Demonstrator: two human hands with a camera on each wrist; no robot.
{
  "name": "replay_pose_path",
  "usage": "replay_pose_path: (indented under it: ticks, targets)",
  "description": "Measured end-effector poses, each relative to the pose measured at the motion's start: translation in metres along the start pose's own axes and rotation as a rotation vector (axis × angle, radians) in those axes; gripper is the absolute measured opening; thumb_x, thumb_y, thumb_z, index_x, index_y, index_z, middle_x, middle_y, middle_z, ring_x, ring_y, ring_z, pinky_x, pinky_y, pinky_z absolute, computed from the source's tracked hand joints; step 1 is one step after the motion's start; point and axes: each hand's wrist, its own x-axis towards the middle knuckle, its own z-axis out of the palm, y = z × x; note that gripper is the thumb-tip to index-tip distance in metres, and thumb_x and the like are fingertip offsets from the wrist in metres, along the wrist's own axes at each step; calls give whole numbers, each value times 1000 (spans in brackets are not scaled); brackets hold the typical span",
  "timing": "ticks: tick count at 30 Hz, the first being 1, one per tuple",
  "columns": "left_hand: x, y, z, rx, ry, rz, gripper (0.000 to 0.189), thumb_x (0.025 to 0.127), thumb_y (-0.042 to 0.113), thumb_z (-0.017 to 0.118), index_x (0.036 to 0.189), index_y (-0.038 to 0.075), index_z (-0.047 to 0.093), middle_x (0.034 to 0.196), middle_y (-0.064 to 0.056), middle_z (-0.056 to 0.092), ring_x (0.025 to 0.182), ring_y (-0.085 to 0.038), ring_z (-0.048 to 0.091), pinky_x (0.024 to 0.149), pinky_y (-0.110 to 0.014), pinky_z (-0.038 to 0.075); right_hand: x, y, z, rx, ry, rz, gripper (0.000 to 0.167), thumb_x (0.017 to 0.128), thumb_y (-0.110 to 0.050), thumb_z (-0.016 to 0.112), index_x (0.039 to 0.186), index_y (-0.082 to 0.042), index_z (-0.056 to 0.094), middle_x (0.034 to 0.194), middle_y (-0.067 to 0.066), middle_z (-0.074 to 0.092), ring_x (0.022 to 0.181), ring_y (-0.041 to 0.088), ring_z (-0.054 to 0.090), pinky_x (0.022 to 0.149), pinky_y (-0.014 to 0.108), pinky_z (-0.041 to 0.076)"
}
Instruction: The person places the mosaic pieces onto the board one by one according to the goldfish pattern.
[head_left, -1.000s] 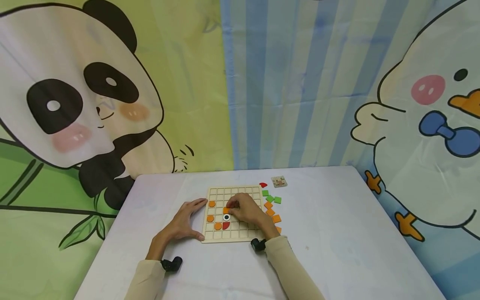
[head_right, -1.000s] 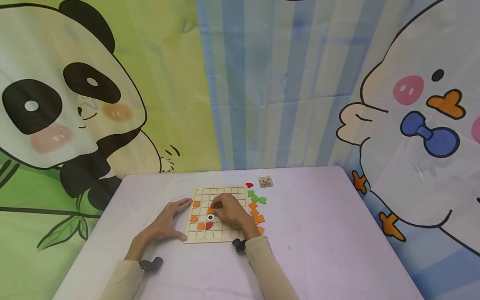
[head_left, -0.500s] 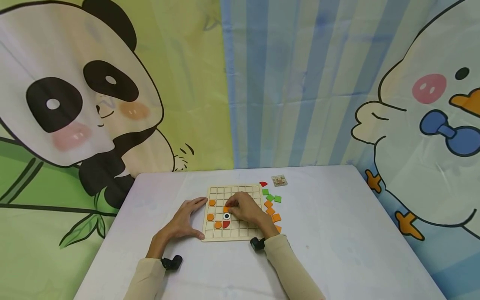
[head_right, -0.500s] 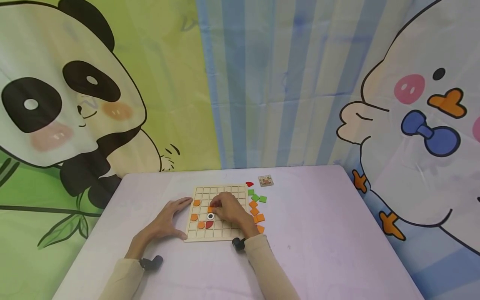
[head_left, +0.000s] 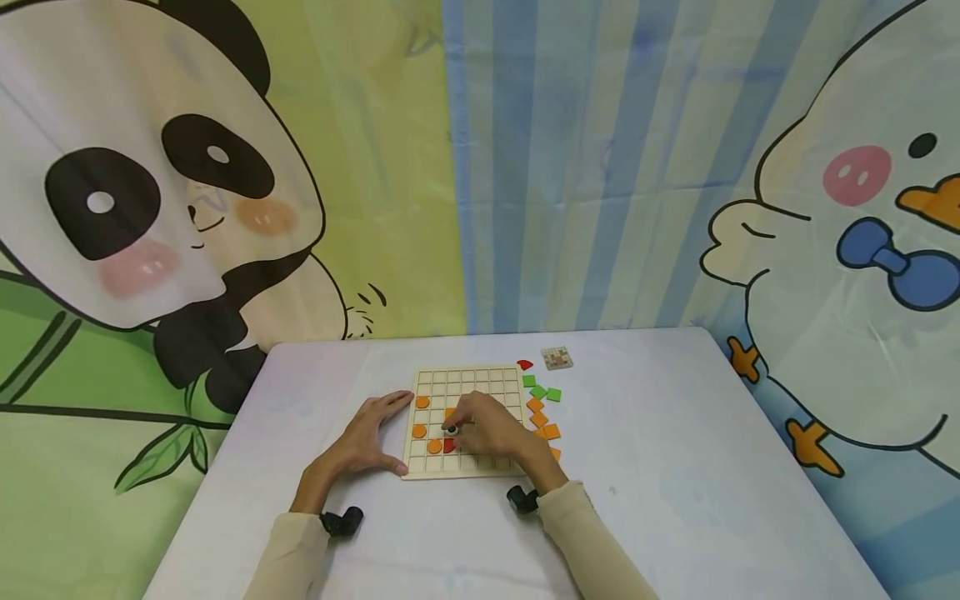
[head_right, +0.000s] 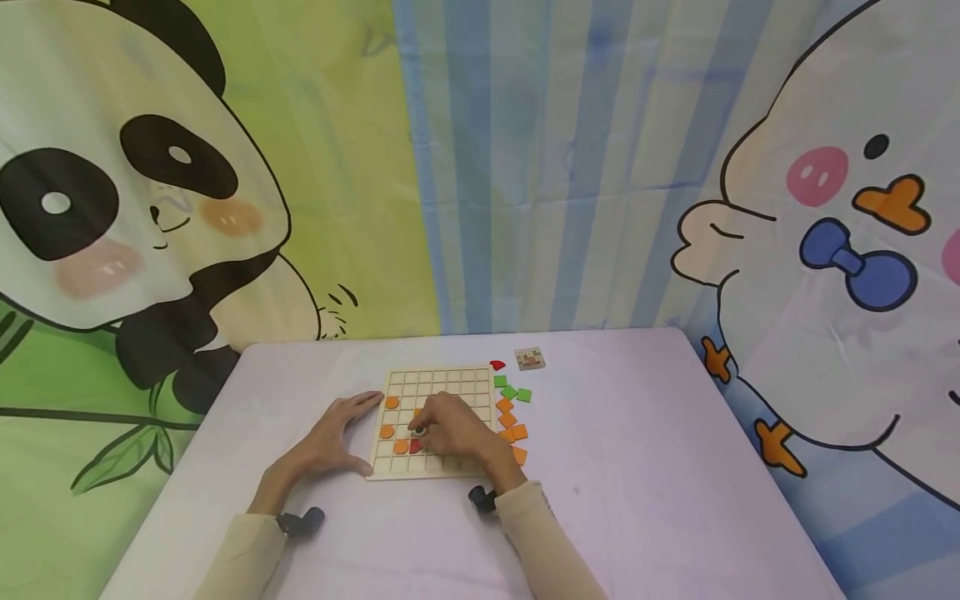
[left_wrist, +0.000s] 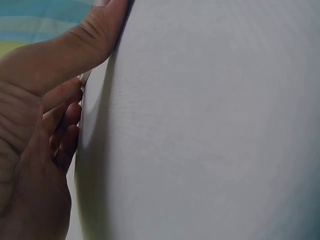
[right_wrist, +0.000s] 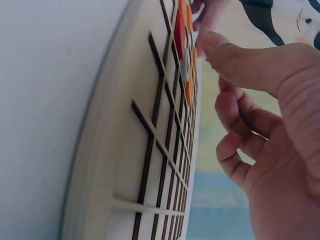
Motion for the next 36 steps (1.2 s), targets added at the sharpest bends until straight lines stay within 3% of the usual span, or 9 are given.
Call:
replay_pose_path:
  ticks: [6,14,18,29,36]
  targets:
    - [0,0,-2,-6,5,21,136,55,50,109,168,13,44,175,-11,42,147,-39,45,121,-69,41,-3,-8,5,-138,-61,-14,21,95,-16,86,116,-18,87,102,-5,75,94,7,58,86,23,48]
    - [0,-3,0,9,11,9,137,54,49,109,169,16,43,176,-8,40,149,-37,43,122,-69,41,-5,-13,6,-233,-52,-22,17,97,-23,85,113,-22,87,103,-8,72,98,8,57,93,28,50]
    - [0,-4,1,17,9,9,137,54,50,109,170,17,42,176,-7,40,148,-37,44,122,-68,41,-4,-13,6,-249,-58,-49,14,97,-20,84,110,-23,87,103,-12,75,101,7,60,97,29,53]
    - [0,-3,2,14,22,18,137,53,52,109,168,15,45,175,-9,43,147,-38,46,121,-68,42,1,-13,5,-303,-97,-99,15,94,-16,85,108,-22,87,100,-12,75,94,6,59,92,27,54]
    - [0,-3,1,2,14,16,137,54,51,109,168,15,44,175,-10,42,148,-39,44,121,-70,40,5,-14,1,-268,-97,-112,13,89,-12,90,92,-20,81,87,-12,71,83,6,56,78,22,50]
